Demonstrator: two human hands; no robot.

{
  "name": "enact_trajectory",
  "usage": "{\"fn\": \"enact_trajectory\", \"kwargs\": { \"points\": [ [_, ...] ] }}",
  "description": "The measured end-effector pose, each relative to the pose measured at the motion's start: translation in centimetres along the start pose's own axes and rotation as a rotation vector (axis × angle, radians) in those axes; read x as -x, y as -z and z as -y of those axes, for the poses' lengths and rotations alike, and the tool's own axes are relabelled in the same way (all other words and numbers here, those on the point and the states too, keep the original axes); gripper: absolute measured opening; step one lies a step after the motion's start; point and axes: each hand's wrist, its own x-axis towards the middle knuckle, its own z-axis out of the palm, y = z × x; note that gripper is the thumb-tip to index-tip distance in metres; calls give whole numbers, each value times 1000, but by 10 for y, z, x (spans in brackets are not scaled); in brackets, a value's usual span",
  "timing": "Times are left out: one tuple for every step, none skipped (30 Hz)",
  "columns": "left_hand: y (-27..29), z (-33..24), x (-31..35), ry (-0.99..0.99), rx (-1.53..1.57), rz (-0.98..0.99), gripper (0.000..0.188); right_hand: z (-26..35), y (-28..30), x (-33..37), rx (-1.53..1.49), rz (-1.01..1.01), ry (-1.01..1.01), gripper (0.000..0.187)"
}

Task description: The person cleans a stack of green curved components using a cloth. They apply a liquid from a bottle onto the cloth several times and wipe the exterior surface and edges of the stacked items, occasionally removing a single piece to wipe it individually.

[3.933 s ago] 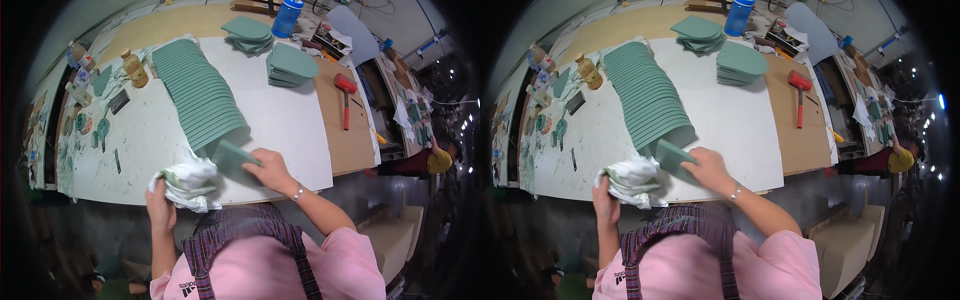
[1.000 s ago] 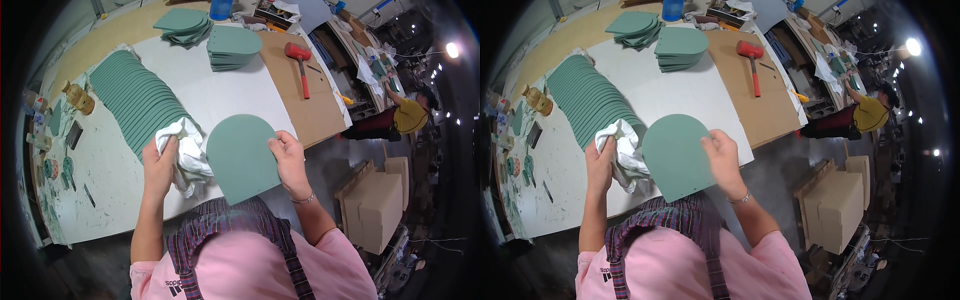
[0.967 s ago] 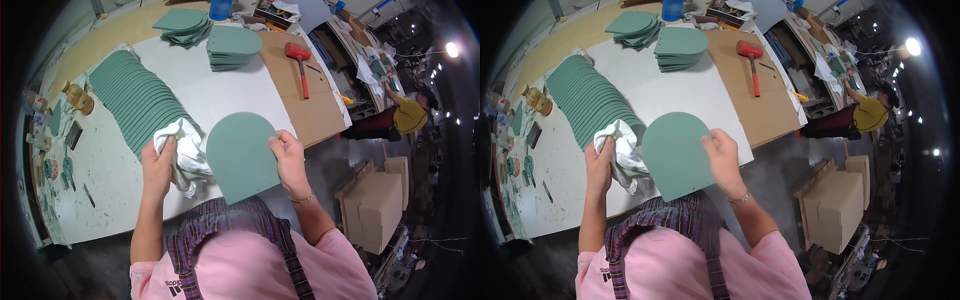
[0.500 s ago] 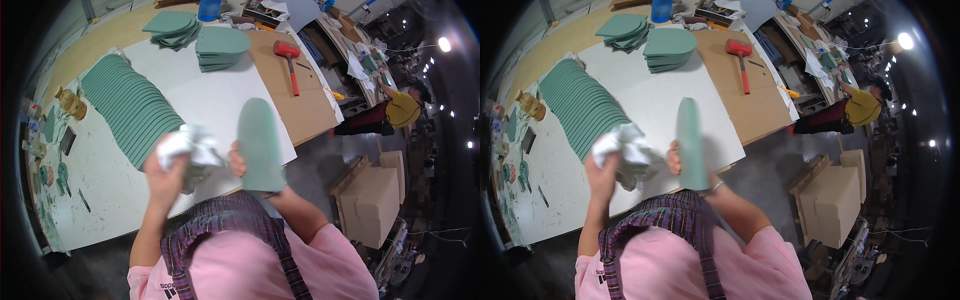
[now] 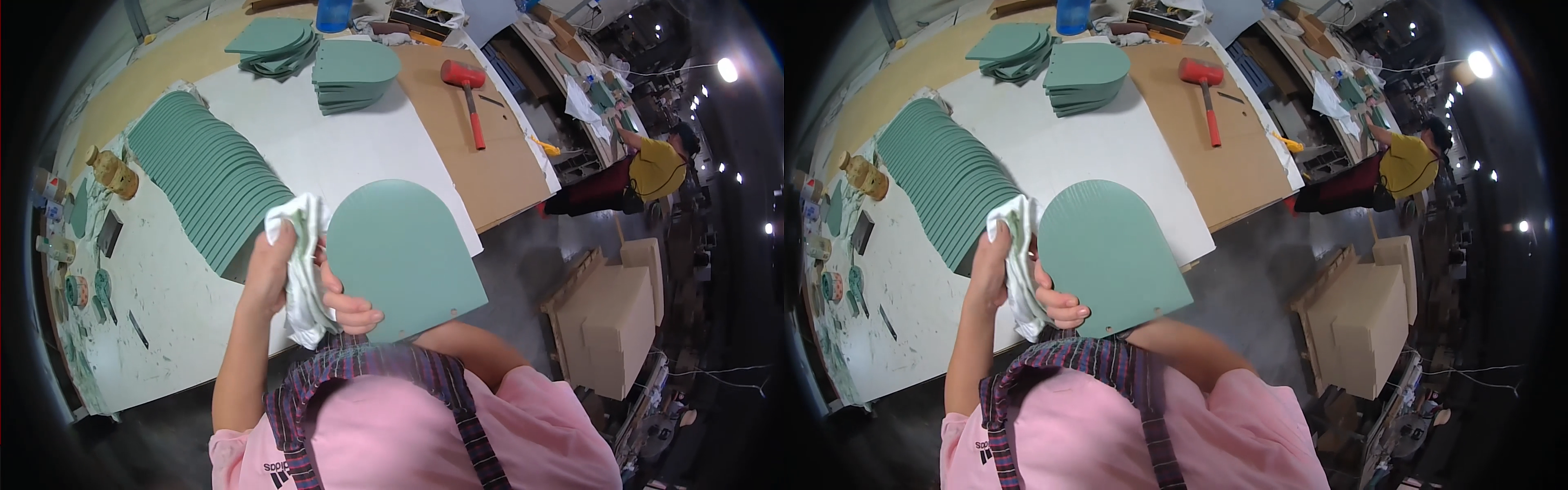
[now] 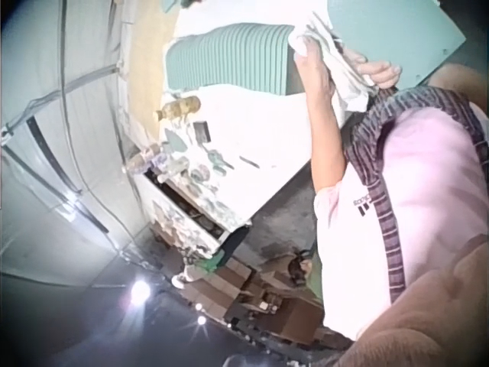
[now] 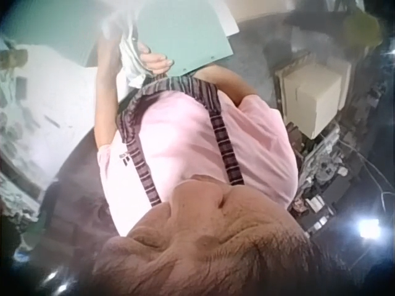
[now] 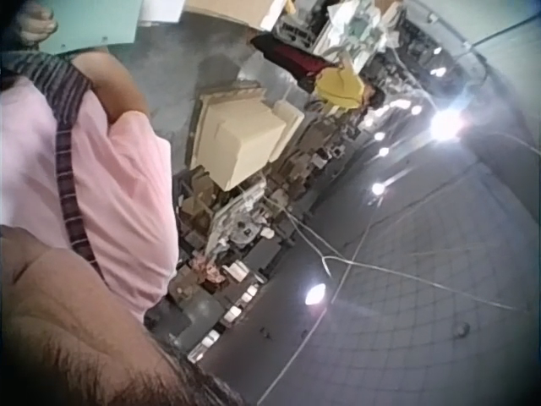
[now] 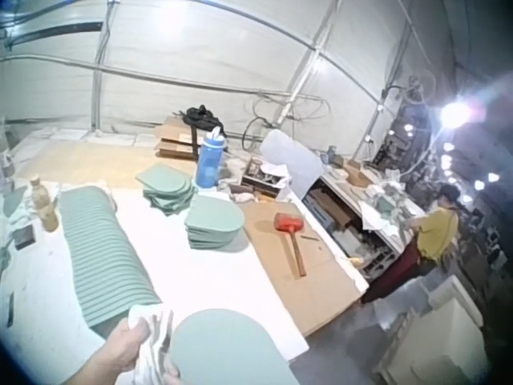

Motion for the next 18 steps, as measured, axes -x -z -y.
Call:
{"fn": "enact_trajectory", "kwargs": {
  "points": [
    [-4,1,4,14,-87,39,32,-3,14,-2,-55,78,-6,46],
    [-5,1,5,24,-171,69,29,-5,17,-9,-113,155,-22,44],
    [-6,4,2,-41,-131,90,24,-5,14,-8,-118,155,-32,44],
    [-5,1,2,-45,-129,81,24,-3,7,-1,128,-27,-11,46],
    [-3,-6,7,-10,-83,108,23,-3,-5,2,370,-205,10,47],
    [-2,-9,9,27,-36,143,23,-2,-13,8,618,-386,37,49],
    [5,-6,10,-5,13,156,21,0,-15,12,616,-385,33,49],
    [3,-5,11,-2,13,156,21,2,-16,17,1253,-555,131,51],
    [-1,-3,11,-45,33,90,22,5,-18,23,1894,-709,234,54],
    [-3,-1,11,-86,52,23,22,9,-22,30,1892,-714,233,54],
    [0,3,9,-90,45,26,23,15,-29,35,1572,-739,293,53],
    [3,5,8,-89,43,17,23,23,-36,39,1249,-745,335,51],
    [5,7,7,-90,17,-37,23,31,-42,41,925,-740,367,50],
    [4,9,3,-85,-7,-78,22,39,-49,46,607,-733,403,49],
    [3,10,0,-96,-14,-103,21,47,-54,51,288,-711,434,48],
    [3,9,-3,-90,-16,-97,21,55,-50,60,286,-715,441,48],
    [3,7,-4,-105,-24,-95,20,64,-44,64,436,-640,396,46],
    [3,5,-6,-120,-32,-94,19,70,-39,68,584,-562,347,44]
  ]
}}
